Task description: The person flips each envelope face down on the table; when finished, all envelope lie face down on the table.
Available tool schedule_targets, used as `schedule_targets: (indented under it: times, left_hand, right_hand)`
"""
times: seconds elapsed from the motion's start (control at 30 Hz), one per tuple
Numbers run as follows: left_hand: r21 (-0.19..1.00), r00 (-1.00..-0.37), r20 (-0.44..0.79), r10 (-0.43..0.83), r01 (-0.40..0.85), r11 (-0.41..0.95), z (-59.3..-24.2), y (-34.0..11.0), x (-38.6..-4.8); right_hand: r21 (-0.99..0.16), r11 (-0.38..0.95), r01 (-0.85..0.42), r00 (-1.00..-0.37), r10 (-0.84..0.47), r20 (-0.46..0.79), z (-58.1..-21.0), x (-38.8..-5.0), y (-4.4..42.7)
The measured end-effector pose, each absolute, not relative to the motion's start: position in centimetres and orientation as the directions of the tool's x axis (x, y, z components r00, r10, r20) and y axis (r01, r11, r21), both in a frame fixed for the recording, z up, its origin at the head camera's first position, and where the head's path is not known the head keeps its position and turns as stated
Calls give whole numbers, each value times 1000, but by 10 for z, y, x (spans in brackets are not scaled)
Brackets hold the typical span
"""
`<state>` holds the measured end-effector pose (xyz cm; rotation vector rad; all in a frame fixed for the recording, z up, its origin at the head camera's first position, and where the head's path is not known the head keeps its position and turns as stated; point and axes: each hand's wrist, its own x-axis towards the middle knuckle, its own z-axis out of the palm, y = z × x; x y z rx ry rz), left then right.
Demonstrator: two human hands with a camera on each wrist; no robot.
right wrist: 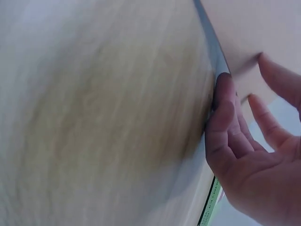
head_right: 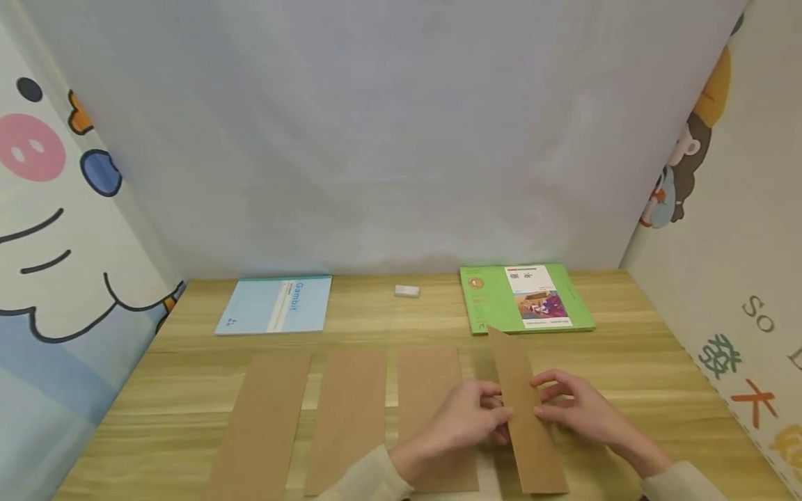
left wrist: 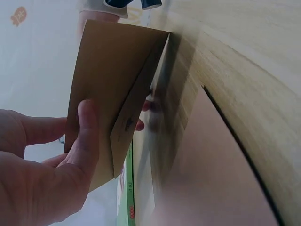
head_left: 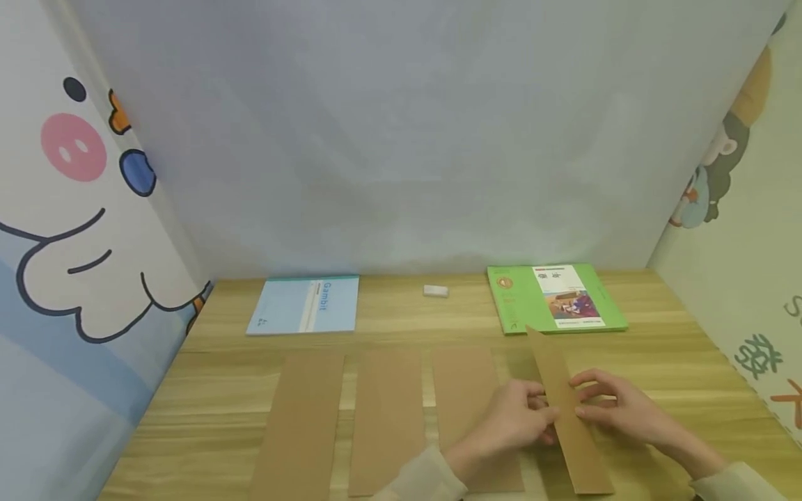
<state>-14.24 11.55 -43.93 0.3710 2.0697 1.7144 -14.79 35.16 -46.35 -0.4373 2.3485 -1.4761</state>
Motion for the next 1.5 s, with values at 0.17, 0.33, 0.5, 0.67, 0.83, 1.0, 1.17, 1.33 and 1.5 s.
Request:
schedule_targets:
  times: [0.17, 0.33, 0.5, 0.67, 0.83, 1.0, 1.17, 1.33, 1.5]
  left_hand:
    - [957, -910, -144, 388, -29, 288, -439, 115, -142]
    - [941, -929, -138, 344, -14, 339, -441, 113, -143]
    - [939, -930, -133, 341, -8, 344, -444, 112, -145]
    - [920, -928, -152, 341, -6, 392, -446, 111, -146]
    - [860, -917, -180, 355, 29, 510, -447, 109, -146]
    - [791, -909, -220, 354, 46, 610, -447, 108, -147]
    - [749, -903, -243, 354, 57, 660, -448, 108, -149]
    - [704, -901, -266, 344, 62, 708, -449, 110, -149]
    - [695, -897, -287, 337, 47, 717, -449, 111, -148]
  right_hand:
    - [-884, 461, -80, -917, -382, -116, -465, -149, 350]
    - [-831, 546, -108, -933, -345, -106, -463, -146, 347]
    - [-752, 650, -110, -956, -276, -99, -460, -145, 345]
    - [-712, 699, -66, -971, -211, -117, -460, -145, 345]
    - [-663, 743, -87, -976, -196, -92, -459, -147, 344]
    - [-633, 768, -93, -977, -194, -91, -459, -148, 342]
    - [-615, 782, -96, -978, -190, -89, -459, -149, 341]
    - [-602, 793, -86, -980, -175, -90, -459, -150, 340]
    - [-600, 794, -95, -978, -186, -92, -459, -150, 339]
